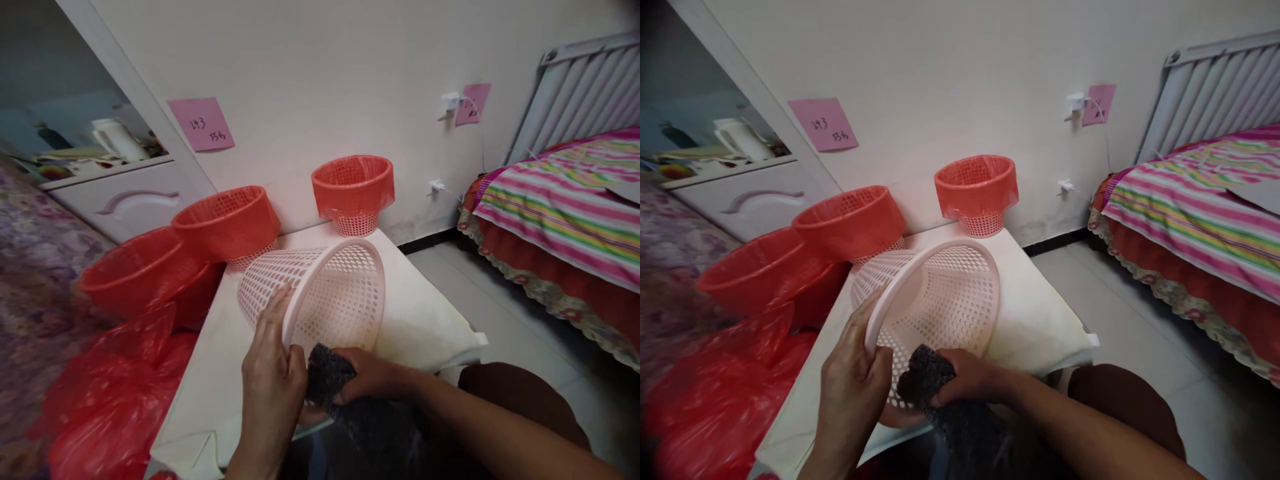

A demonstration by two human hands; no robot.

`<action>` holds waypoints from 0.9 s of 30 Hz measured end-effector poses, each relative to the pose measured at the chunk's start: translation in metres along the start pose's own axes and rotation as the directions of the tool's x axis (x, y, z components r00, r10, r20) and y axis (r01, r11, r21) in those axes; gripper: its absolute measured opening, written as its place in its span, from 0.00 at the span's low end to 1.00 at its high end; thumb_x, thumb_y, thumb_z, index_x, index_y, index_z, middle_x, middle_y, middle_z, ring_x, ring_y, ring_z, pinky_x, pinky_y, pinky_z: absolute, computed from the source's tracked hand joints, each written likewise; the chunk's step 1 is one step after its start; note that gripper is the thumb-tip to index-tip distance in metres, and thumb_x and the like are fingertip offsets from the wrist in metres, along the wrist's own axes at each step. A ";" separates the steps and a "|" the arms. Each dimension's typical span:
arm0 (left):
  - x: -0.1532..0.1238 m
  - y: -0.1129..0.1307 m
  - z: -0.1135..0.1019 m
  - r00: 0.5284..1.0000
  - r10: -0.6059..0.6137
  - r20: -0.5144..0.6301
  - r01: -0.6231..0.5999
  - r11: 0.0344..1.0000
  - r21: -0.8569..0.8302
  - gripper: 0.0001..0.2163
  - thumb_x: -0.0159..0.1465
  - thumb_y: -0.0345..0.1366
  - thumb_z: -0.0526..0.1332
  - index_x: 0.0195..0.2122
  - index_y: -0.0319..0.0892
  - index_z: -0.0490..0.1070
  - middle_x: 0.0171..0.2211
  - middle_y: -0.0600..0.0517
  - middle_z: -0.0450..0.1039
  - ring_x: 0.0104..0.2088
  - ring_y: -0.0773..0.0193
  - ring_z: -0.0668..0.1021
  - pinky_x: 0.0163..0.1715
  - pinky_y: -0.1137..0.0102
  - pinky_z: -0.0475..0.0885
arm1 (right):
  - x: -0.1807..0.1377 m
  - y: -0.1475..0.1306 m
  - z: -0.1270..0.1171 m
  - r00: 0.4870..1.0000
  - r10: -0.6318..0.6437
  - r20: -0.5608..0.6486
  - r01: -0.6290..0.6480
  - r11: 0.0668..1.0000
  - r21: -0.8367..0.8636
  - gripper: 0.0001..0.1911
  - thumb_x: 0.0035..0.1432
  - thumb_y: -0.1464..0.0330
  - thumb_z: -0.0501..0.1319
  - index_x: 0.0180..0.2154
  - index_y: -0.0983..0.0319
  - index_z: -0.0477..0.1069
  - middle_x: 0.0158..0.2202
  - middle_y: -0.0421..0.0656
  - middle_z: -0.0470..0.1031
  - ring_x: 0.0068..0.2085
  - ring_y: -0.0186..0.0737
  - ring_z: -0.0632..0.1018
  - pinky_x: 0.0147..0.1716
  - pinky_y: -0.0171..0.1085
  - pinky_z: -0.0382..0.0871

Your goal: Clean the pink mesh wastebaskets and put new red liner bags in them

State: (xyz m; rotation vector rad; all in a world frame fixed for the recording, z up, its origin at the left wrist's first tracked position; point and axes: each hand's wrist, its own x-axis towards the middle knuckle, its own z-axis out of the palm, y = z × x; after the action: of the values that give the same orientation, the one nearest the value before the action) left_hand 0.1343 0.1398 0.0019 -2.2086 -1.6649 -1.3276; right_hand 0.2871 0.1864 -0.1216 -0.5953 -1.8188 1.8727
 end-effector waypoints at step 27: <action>-0.065 -0.024 0.020 0.945 -0.308 -0.112 0.282 0.939 -0.199 0.29 0.66 0.27 0.53 0.67 0.57 0.54 0.69 0.56 0.55 0.70 0.57 0.57 0.69 0.55 0.51 | 0.036 0.005 -0.012 0.984 -0.090 -0.154 0.011 0.894 -0.448 0.22 0.47 0.65 0.69 0.45 0.61 0.73 0.41 0.40 0.78 0.41 0.42 0.77 0.42 0.36 0.70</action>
State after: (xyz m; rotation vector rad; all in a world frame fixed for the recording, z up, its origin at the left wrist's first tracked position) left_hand 0.1242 0.1109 -0.0633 -1.9467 -1.9501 -1.7278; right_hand 0.2650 0.2171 -0.1265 -0.8269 -2.1332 1.3198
